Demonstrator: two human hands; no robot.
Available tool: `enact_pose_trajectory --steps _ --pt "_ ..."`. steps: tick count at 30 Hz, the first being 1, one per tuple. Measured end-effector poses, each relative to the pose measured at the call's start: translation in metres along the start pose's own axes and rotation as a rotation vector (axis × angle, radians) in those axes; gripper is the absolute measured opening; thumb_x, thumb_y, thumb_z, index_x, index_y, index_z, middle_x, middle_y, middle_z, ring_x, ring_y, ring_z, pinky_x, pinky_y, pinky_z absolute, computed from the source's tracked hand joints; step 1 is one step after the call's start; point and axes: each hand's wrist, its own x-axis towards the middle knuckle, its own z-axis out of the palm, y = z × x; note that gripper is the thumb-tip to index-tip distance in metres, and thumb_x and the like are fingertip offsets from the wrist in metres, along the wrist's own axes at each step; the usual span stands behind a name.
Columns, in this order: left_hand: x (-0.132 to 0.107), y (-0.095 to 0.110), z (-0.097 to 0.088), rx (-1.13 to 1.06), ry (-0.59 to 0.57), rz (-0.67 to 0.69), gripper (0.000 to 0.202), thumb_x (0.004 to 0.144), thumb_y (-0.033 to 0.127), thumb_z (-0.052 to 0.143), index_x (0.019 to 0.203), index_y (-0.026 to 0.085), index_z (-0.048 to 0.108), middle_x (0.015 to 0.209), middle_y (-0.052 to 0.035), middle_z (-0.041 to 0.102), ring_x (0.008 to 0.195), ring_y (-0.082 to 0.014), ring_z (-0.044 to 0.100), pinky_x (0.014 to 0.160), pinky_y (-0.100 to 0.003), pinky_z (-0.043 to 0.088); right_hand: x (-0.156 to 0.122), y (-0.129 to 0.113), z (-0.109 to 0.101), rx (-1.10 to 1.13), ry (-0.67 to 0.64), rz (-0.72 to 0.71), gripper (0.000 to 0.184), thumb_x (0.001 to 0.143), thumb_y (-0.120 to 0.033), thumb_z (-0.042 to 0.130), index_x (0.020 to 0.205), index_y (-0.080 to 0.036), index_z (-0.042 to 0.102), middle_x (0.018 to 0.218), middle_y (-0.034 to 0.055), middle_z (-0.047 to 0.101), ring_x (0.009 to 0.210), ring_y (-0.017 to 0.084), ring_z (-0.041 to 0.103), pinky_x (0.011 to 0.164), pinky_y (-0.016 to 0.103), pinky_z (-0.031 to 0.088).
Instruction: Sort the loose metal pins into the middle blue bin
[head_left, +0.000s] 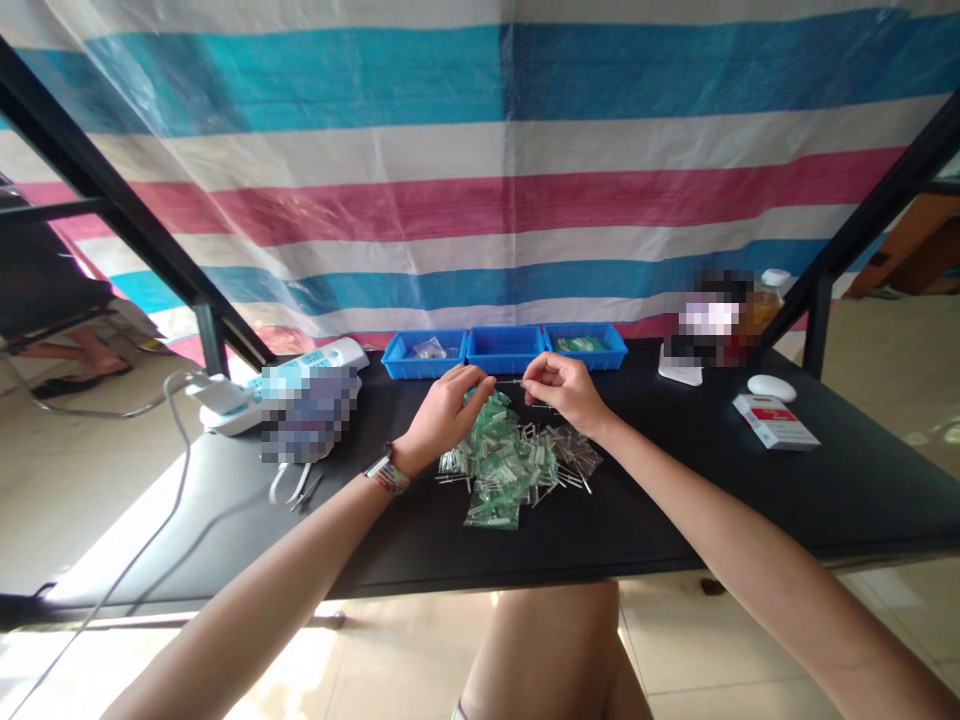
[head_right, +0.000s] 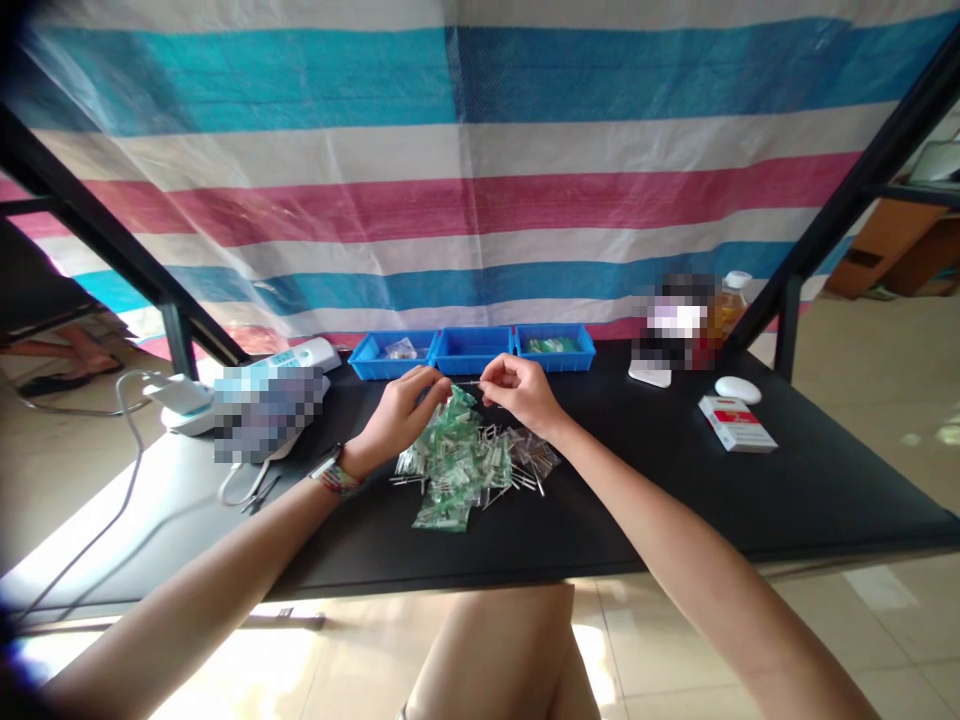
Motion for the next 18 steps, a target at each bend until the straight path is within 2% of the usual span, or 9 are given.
enact_pose_trajectory --steps 4,8,10,12,15,18 --pt "0.0 0.001 -0.004 -0.032 0.023 -0.014 0.037 0.112 0.041 0.043 0.086 0.021 0.059 0.083 -0.0047 0.065 0.08 -0.0199 0.061 0.079 -0.034 0.047 0.027 0.007 -0.011 -0.192 0.215 -0.108 0.027 0.083 -0.047 0.078 0.085 -0.021 0.069 0.073 0.001 0.068 0.06 0.018 0.064 0.064 0.033 0.053" --pt "0.0 0.0 -0.004 -0.034 0.019 -0.016 0.035 0.112 0.04 0.043 0.089 0.021 0.06 0.084 -0.0046 0.066 0.081 -0.0203 0.062 0.079 -0.034 0.048 0.045 0.011 -0.027 -0.634 0.231 -0.168 0.023 0.088 -0.042 0.074 0.083 -0.02 0.078 0.085 0.0077 0.072 0.067 0.02 0.061 0.073 0.037 0.05" --pt "-0.001 -0.002 -0.004 -0.018 0.013 -0.016 0.034 0.112 0.04 0.043 0.089 0.021 0.061 0.084 -0.0048 0.067 0.081 -0.0204 0.063 0.078 -0.034 0.048 0.043 0.01 -0.037 -0.735 0.233 -0.174 0.027 0.091 -0.042 0.068 0.078 -0.02 0.078 0.082 0.0082 0.07 0.07 0.021 0.061 0.075 0.037 0.048" --pt "-0.001 -0.003 -0.003 -0.007 0.007 -0.016 0.034 0.112 0.04 0.043 0.089 0.021 0.062 0.084 -0.0051 0.067 0.081 -0.0203 0.063 0.078 -0.034 0.049 0.034 0.008 -0.048 -0.744 0.123 -0.13 0.029 0.092 -0.041 0.066 0.075 -0.02 0.077 0.077 0.0063 0.07 0.07 0.021 0.061 0.073 0.036 0.046" --pt "-0.001 -0.004 -0.001 -0.002 -0.011 -0.012 0.033 0.111 0.038 0.044 0.09 0.021 0.063 0.086 -0.0052 0.068 0.082 -0.0197 0.063 0.078 -0.033 0.049 0.017 0.005 -0.062 -0.731 -0.19 0.016 0.016 0.082 -0.033 0.073 0.075 -0.02 0.077 0.074 0.003 0.072 0.066 0.018 0.059 0.066 0.032 0.042" --pt "-0.002 -0.004 0.0 0.002 -0.028 -0.004 0.031 0.111 0.035 0.045 0.091 0.02 0.064 0.086 -0.0049 0.068 0.082 -0.0194 0.063 0.078 -0.033 0.049 0.004 0.004 -0.068 -0.766 -0.33 0.093 0.009 0.077 -0.029 0.078 0.077 -0.019 0.077 0.075 0.0016 0.072 0.063 0.015 0.057 0.062 0.029 0.04"
